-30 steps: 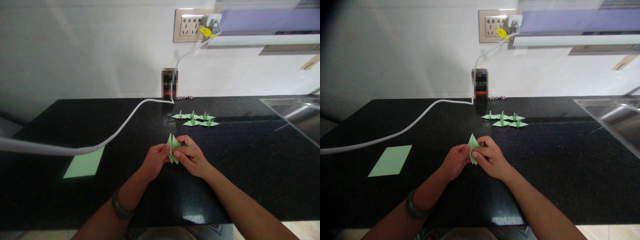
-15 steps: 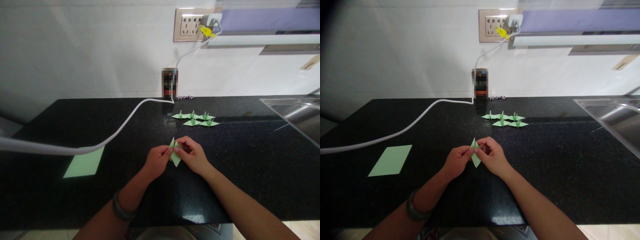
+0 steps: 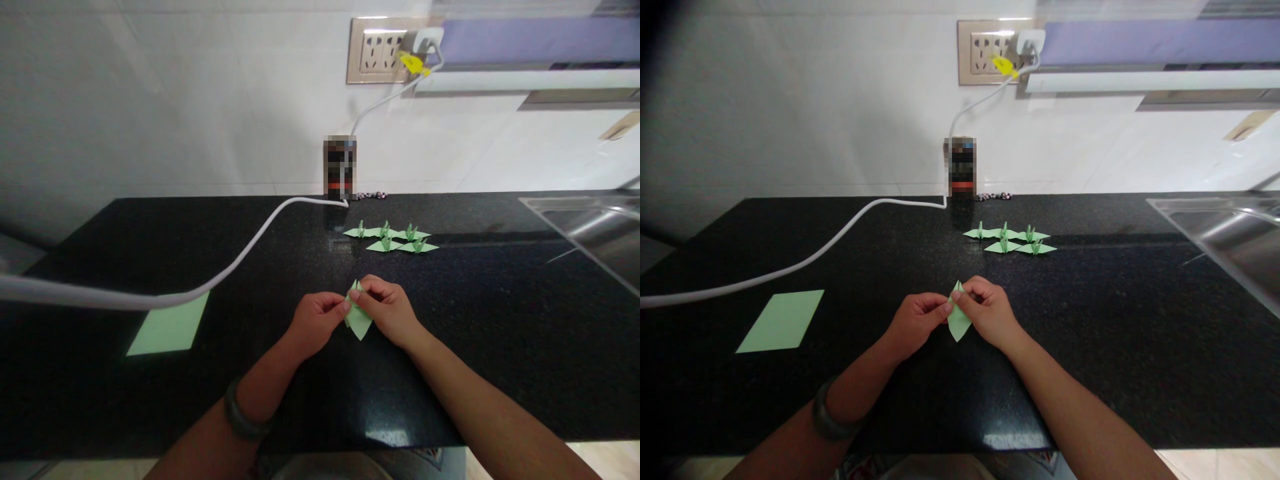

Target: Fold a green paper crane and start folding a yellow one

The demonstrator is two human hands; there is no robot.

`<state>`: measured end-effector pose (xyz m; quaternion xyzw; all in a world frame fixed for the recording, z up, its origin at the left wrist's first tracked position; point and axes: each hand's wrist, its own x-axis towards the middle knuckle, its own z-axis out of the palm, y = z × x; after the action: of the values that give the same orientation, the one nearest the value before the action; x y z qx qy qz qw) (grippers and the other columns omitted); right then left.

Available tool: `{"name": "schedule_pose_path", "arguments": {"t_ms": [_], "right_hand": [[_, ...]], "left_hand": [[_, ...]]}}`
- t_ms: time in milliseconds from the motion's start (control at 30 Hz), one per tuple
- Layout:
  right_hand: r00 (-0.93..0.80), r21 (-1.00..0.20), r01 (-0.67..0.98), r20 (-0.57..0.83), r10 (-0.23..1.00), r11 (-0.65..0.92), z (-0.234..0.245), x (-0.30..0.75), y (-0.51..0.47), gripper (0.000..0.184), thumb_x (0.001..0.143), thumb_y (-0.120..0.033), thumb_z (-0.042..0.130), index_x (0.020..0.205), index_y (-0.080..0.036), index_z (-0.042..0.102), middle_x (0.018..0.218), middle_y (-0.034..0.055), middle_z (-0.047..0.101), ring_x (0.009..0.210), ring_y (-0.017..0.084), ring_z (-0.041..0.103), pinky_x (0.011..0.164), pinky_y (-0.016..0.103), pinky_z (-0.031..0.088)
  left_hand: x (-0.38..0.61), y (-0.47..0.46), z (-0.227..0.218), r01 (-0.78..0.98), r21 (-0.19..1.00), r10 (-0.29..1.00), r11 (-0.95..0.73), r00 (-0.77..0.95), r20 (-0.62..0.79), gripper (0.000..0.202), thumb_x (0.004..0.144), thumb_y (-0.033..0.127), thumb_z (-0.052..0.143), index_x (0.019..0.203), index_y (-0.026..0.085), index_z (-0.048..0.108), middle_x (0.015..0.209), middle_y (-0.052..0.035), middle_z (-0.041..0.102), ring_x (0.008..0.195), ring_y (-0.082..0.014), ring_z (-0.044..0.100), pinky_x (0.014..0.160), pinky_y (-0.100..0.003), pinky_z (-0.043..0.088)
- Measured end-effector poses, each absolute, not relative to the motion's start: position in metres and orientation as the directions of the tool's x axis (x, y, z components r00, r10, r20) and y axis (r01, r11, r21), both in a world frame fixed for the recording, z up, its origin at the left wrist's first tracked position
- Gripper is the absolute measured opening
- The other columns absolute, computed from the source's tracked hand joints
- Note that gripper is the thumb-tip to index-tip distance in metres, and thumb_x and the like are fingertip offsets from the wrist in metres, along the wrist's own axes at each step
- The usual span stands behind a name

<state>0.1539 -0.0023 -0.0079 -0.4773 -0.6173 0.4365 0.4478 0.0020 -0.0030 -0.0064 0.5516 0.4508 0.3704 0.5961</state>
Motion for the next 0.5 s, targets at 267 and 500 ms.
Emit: {"name": "schedule_pose_path", "arguments": {"t_ms": [267,500], "right_hand": [[-0.175,-0.983,0.139,0.097,0.98,0.122,-0.0062,0.1529,-0.0027,0.024,0.078,-0.036,0.051,0.072,-0.015,0.059,0.067,0.0004,0.049,0.057,0.01,0.045,0.05,0.022,0.038],[-0.112,-0.917,0.168,0.346,0.932,0.36,-0.0062,0.1555,-0.0057,0.038,0.071,-0.037,0.058,0.103,-0.022,0.045,0.087,0.0036,0.046,0.07,0.014,0.047,0.056,0.026,0.044]], "left_hand": [[0.0042,-0.0043,-0.0023,0.102,0.986,0.946,0.135,0.283,-0.159,0.018,0.064,0.03,0.062,0.063,0.013,0.065,0.056,-0.0005,0.059,0.051,-0.0103,0.048,0.05,-0.022,0.036],[0.0012,0.0033,-0.009,-0.135,0.974,0.983,0.18,-0.008,-0.183,0.022,0.065,0.034,0.062,0.072,0.013,0.062,0.059,0.0001,0.058,0.052,-0.0091,0.051,0.052,-0.022,0.042]]}}
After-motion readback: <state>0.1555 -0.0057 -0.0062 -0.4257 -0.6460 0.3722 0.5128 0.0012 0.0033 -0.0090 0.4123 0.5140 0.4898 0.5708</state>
